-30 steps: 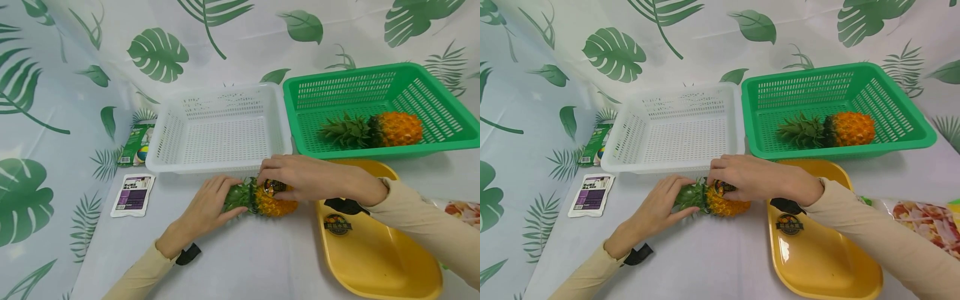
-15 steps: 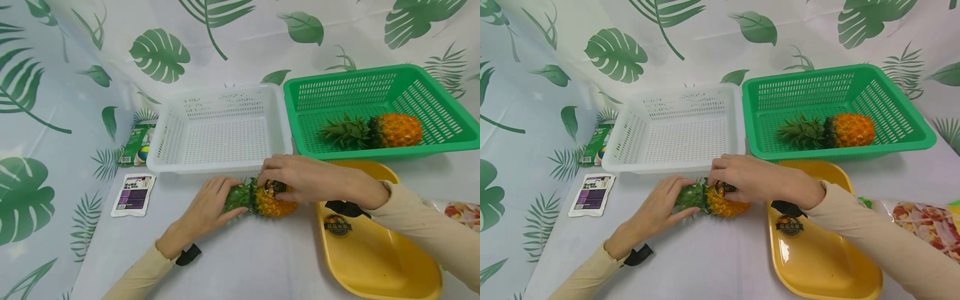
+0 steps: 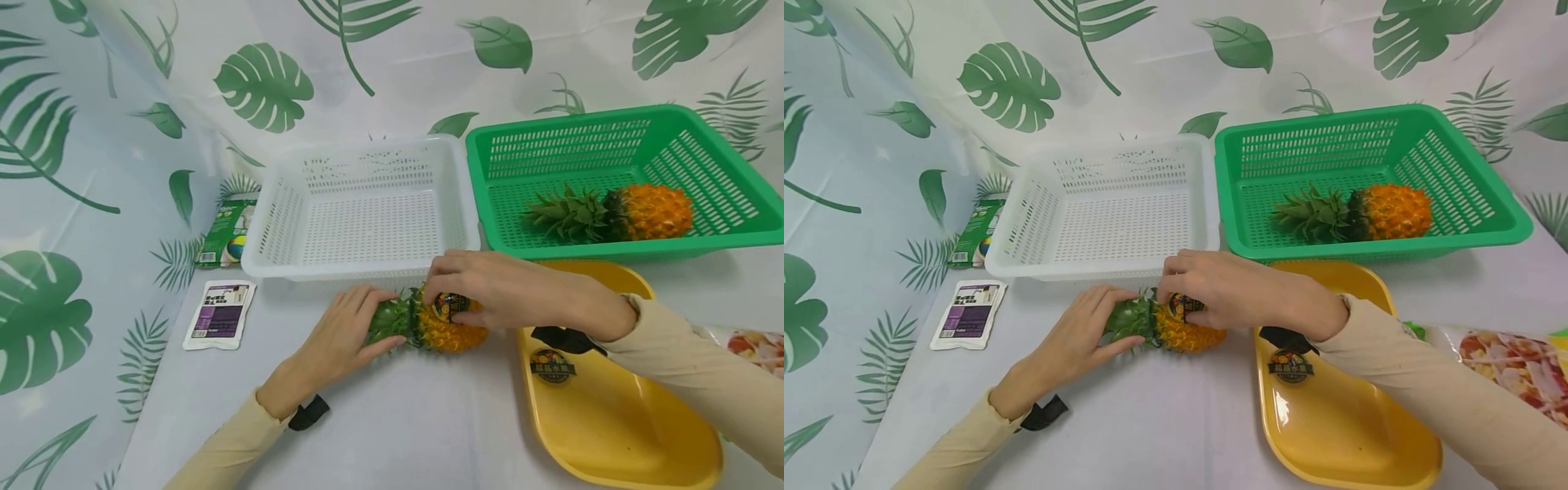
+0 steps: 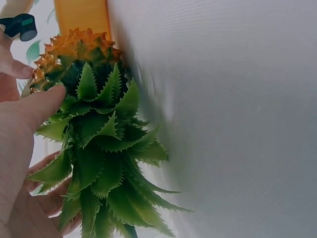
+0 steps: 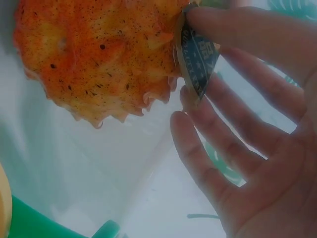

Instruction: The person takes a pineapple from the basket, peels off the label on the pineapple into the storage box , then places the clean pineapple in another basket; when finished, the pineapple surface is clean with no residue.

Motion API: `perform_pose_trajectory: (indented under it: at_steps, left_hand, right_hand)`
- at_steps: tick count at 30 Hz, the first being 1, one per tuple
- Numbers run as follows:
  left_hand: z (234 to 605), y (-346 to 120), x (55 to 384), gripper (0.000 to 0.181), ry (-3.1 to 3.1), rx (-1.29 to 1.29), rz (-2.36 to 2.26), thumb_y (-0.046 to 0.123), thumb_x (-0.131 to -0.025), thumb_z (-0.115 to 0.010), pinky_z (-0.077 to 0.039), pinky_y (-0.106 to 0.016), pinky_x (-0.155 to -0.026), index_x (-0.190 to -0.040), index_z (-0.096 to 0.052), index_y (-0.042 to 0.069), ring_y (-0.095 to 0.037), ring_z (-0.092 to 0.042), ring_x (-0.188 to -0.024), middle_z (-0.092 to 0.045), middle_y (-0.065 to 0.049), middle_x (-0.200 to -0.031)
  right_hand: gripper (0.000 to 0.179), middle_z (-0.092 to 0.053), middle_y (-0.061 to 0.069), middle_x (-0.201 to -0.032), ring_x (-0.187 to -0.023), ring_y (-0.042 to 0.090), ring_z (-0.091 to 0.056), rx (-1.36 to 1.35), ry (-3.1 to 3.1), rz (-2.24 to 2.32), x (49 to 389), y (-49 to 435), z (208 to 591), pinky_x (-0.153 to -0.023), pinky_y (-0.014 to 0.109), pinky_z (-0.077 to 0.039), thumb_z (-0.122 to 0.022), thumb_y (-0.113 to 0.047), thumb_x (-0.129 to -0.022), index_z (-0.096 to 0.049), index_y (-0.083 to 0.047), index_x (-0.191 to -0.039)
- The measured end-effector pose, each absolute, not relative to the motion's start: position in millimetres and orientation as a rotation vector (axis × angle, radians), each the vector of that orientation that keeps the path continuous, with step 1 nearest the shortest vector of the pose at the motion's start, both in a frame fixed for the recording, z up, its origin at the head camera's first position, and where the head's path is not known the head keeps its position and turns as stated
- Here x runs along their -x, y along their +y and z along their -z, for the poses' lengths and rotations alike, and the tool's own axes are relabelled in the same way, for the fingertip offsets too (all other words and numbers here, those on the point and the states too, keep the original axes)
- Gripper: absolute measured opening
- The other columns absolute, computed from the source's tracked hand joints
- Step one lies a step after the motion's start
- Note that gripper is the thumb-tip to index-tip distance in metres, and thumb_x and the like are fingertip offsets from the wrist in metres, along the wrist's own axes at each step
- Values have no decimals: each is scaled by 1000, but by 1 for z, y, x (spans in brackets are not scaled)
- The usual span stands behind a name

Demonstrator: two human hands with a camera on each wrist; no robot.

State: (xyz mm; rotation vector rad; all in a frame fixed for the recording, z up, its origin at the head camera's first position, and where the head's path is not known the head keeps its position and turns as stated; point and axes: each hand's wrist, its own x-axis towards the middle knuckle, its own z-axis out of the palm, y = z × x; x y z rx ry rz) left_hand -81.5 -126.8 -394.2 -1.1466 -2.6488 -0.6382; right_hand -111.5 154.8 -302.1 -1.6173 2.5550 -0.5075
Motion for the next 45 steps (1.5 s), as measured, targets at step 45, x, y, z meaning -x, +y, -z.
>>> perform_pose_trajectory:
  at_steps: [45]
  left_hand:
    - [393, -125, 80, 60, -2608, 1161, 579, 35, -90, -85, -51, -47, -97, -134, -59, 3, -30, -62, -112, -64, -11, -122]
  right_hand:
    - [31, -61, -12, -102, -88, 6, -57, 1799, 2542, 720, 96, 202, 288, -72, 25, -55, -85, 1, -84, -74, -24, -99]
